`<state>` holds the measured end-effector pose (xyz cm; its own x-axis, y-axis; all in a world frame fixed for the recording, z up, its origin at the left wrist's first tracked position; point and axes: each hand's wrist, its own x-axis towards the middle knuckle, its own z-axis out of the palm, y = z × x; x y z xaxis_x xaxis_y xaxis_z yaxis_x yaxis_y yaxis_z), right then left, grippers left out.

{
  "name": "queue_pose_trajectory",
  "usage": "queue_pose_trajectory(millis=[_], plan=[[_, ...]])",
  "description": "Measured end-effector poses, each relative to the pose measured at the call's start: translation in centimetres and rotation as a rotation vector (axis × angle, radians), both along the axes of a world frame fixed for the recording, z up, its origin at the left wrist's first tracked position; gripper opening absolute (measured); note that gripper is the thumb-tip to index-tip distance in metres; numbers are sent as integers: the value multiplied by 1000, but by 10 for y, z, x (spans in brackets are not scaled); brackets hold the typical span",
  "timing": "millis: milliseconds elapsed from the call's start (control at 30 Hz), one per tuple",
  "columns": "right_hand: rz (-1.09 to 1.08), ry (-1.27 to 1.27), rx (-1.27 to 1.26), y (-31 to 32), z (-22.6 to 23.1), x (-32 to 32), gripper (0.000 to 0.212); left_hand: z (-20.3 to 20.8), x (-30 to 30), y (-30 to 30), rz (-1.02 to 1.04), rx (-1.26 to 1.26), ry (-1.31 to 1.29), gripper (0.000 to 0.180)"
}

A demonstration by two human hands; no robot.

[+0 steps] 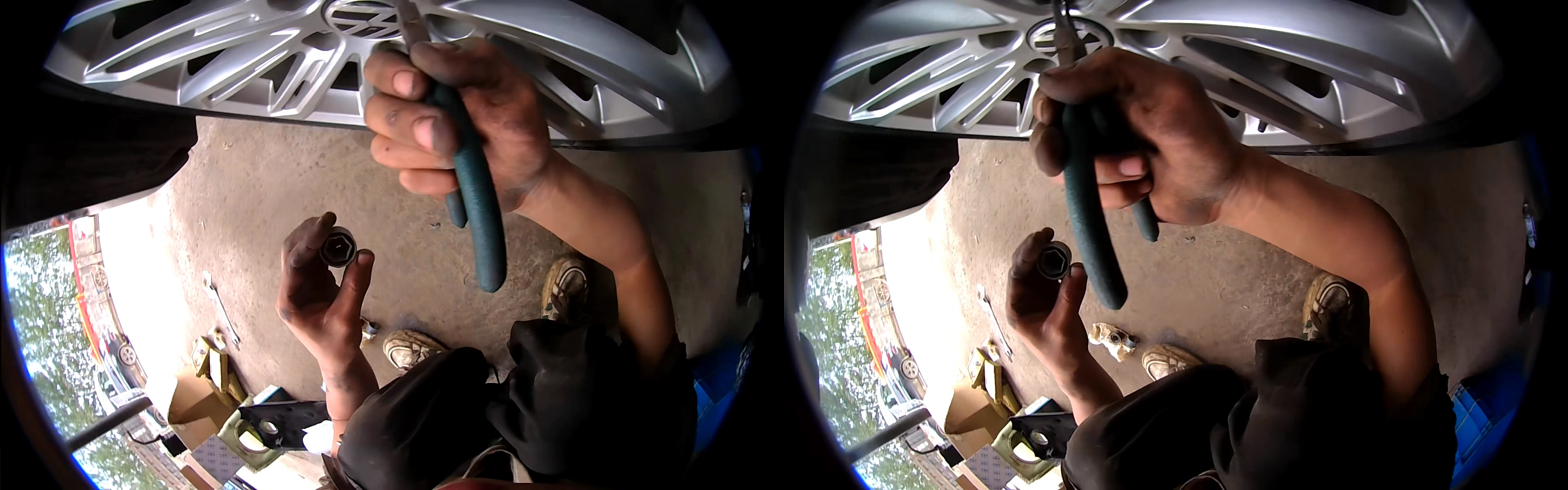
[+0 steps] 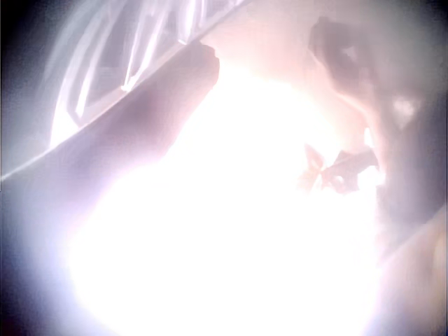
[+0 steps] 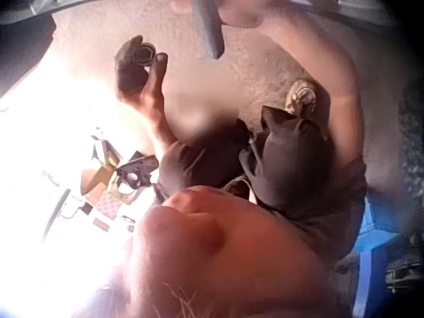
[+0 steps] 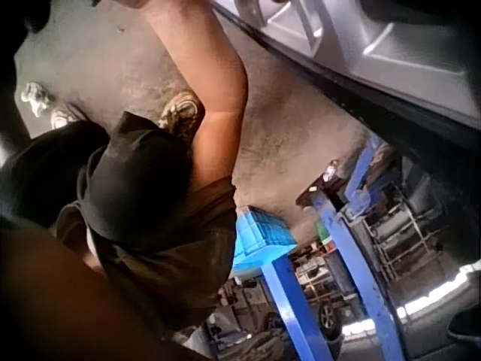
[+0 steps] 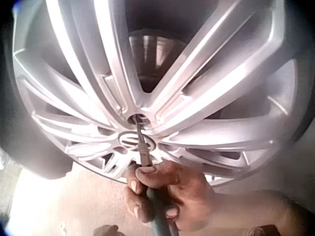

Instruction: The person uses pliers to grip and unscrew a wheel lock nut from a car wheel. They remove the nut and place it on the floor, then repeat the process for a second wheel lock nut on the same wheel.

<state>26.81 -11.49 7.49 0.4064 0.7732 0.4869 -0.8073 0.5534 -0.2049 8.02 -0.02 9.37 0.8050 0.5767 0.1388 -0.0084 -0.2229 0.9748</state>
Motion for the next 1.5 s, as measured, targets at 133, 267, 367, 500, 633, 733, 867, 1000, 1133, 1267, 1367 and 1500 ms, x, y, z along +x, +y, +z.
queue_pose_trajectory(millis=[133, 267, 367, 500, 633, 733, 867, 1000, 1133, 1267, 1367, 1500], plan=[[-94, -60, -89, 5, -2, -2, 31, 12, 0, -9, 10, 9, -42, 49], [55, -41, -1, 12, -5, 6, 32, 7, 0, -21, 3, -98, -41, 48], [106, 124, -169, 1, 10, 4, 30, 12, 4, -29, 63, -176, -136, 64], [99, 86, -166, -3, 3, 8, 28, 20, 8, -41, 57, -184, -220, 86], [84, -4, -159, -3, 4, 11, 27, 24, 7, -46, 35, -169, -251, 93], [141, 88, -192, -8, 11, 8, 27, 21, 4, -47, 30, -158, -271, 93], [240, 165, -102, -5, 1, 9, 29, 22, 4, -53, 95, -114, -254, 94], [282, 89, 0, 1, -9, 14, 31, 16, 1, -53, 73, 52, -289, 93], [239, 76, -84, -5, -6, 15, 31, 15, -2, -49, 19, 137, -307, 91], [170, 79, -132, -5, -4, 14, 30, 15, -4, -53, -50, 26, -374, 89], [154, 55, -121, -3, -3, 12, 29, 14, -6, -55, -36, -10, -365, 91], [95, 2, -156, -2, -4, 16, 29, 17, -6, -64, 120, -30, -237, 99]])
